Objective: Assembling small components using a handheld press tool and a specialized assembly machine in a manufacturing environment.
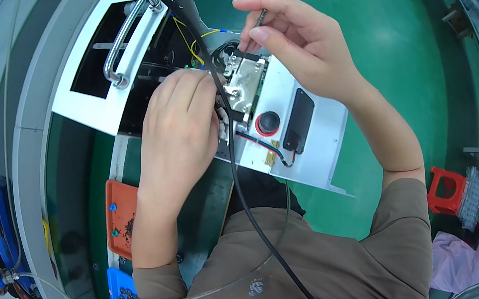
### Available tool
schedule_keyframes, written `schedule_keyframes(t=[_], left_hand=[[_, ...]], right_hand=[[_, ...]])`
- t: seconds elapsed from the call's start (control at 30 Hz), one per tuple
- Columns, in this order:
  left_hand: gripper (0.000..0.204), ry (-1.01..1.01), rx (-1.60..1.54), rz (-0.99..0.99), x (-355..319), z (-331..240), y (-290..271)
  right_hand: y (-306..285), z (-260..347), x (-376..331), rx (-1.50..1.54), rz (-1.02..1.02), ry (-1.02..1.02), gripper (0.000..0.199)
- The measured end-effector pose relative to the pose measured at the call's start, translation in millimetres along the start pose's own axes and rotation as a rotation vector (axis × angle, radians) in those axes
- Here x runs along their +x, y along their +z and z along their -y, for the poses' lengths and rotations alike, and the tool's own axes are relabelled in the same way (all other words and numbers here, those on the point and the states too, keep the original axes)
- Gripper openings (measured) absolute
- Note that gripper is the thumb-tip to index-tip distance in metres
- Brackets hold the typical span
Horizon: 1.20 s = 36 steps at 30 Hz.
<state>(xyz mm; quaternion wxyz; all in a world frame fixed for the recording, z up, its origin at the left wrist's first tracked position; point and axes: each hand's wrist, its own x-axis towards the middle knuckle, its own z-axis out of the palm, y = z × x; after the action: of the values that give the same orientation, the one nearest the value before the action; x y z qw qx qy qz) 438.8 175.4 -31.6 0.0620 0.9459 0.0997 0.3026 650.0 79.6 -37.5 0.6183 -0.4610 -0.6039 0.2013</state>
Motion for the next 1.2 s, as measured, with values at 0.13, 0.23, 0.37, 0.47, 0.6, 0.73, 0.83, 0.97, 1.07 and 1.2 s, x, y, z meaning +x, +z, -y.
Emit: schedule_keyframes(t=[0.13, 0.23, 0.37, 0.47, 0.6, 0.73, 0.83, 0.97, 1.07, 1.2], left_hand=[[0.038, 0.0, -0.004, 0.025, -1, 2, 3], [0.042, -0.02, -0.04, 0.075, 2, 3, 1], [0.04, -0.055, -0.009, 0.087, -2, 3, 2], [0.035, -0.065, 0.001, 0.073, -2, 3, 5], [0.03, -0.056, 0.008, 0.044, -5, 5, 8], [0.024, -0.064, 0.025, 0.023, -5, 5, 10], [0.023, -0.062, 0.042, 0.029, -6, 6, 11], [0.024, -0.07, 0.053, 0.007, -10, 5, 14], [0.018, -0.149, 0.022, 0.045, -9, -3, 10], [0.018, -0.17, 0.03, 0.082, -10, -5, 8]], right_hand=[[0, -21, -1, 0.055, 0.0, -0.049, 0.039], [1, -29, -3, 0.031, 0.001, -0.041, 0.039], [0, -37, -1, -0.061, 0.065, -0.091, 0.043], [-3, -40, 2, -0.103, 0.116, -0.114, 0.045], [-3, -41, 5, -0.034, 0.114, -0.066, 0.044], [0, -40, 3, 0.041, 0.075, 0.01, 0.043], [0, -40, -1, 0.069, 0.04, 0.047, 0.044], [1, -44, 1, 0.088, 0.031, 0.069, 0.045], [4, -42, 0, 0.122, 0.001, 0.096, 0.046], [1, -47, -4, 0.112, 0.022, 0.044, 0.045]])
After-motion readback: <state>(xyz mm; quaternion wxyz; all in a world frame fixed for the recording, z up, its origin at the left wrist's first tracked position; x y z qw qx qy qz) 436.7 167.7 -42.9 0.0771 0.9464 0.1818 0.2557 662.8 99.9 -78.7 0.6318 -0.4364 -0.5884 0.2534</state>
